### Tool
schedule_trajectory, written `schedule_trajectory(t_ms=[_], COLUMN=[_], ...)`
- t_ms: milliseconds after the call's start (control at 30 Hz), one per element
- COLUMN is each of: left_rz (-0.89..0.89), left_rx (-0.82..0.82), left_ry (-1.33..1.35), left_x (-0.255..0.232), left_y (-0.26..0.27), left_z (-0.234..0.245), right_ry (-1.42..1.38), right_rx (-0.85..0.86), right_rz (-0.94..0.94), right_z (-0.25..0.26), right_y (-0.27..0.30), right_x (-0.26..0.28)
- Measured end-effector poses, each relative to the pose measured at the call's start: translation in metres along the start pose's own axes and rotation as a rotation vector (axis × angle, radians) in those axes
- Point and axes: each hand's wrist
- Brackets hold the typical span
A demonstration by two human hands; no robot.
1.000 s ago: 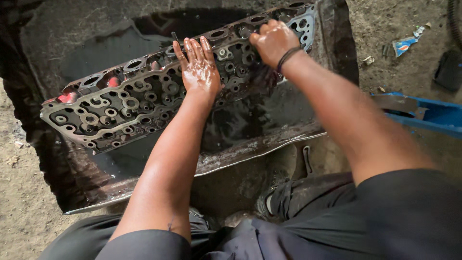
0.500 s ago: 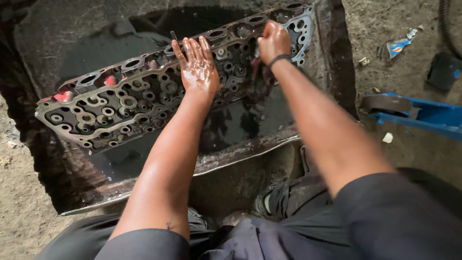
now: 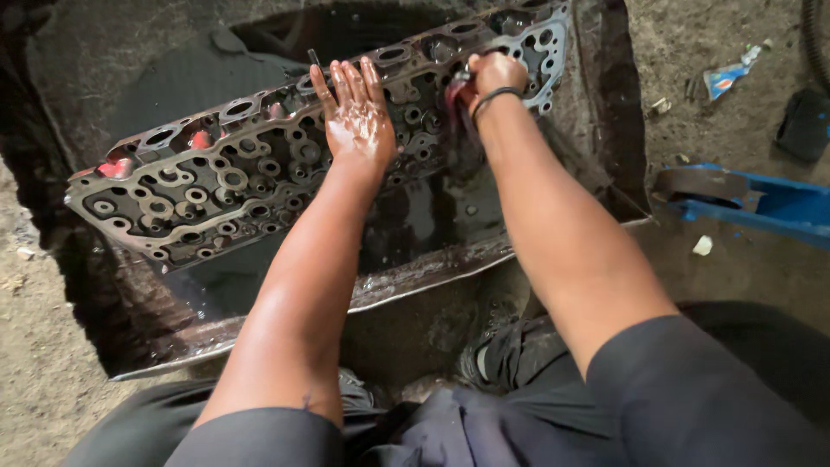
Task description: The person scrubs a large metal engine cylinder head with a sponge and water. They systematically clean the surface and the internal ports, using both hands to reach into the recessed areas.
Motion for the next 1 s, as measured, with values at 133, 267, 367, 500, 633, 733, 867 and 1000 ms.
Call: schedule_trajectory(t_ms=[133, 267, 367, 500, 633, 733, 867, 1000], left_rz=[-0.004, -0.015, -0.024, -0.024, 0.01, -0.009, 0.005, -0.006], left_rx=[0.113, 0.129, 0.144, 0.144, -0.001, 0.068, 0.021, 0.045], left_ry=[0.019, 0.009, 0.015, 0.036, 0.015, 0.035, 0.04, 0.055], left_x=[0.002, 0.002, 0.003, 0.004, 0.001, 0.001, 0.0, 0.001], left_y=[0.01, 0.016, 0.018, 0.016, 0.007, 0.004, -0.001, 0.004], left_z=[0.016, 0.028, 0.029, 0.022, 0.012, 0.005, -0.001, 0.005], right_ry=[-0.367, -0.3, -0.111, 0.69, 1.472, 1.879, 2.085, 1.73], right_rx=[0.223, 0.4, 0.264, 0.447, 0.281, 0.371, 0.927, 0.435], right_rz=[-0.169, -0.325, -0.395, -0.044, 0.115, 0.225, 0.486, -0.076], right_z=[0.017, 0.064, 0.095, 0.111, 0.071, 0.038, 0.031, 0.045], right_y=[0.066, 0.128, 0.129, 0.109, 0.146, 0.197, 0.23, 0.203], right_x=[0.006, -0.022, -0.064, -0.093, -0.07, -0.078, -0.11, -0.125])
Point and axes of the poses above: each hand's wrist, its own y-axis away from the middle knuckle, its own z-axis out of the back of the hand, x = y × z, and after that the axes turned 12 degrees about x, right-handed
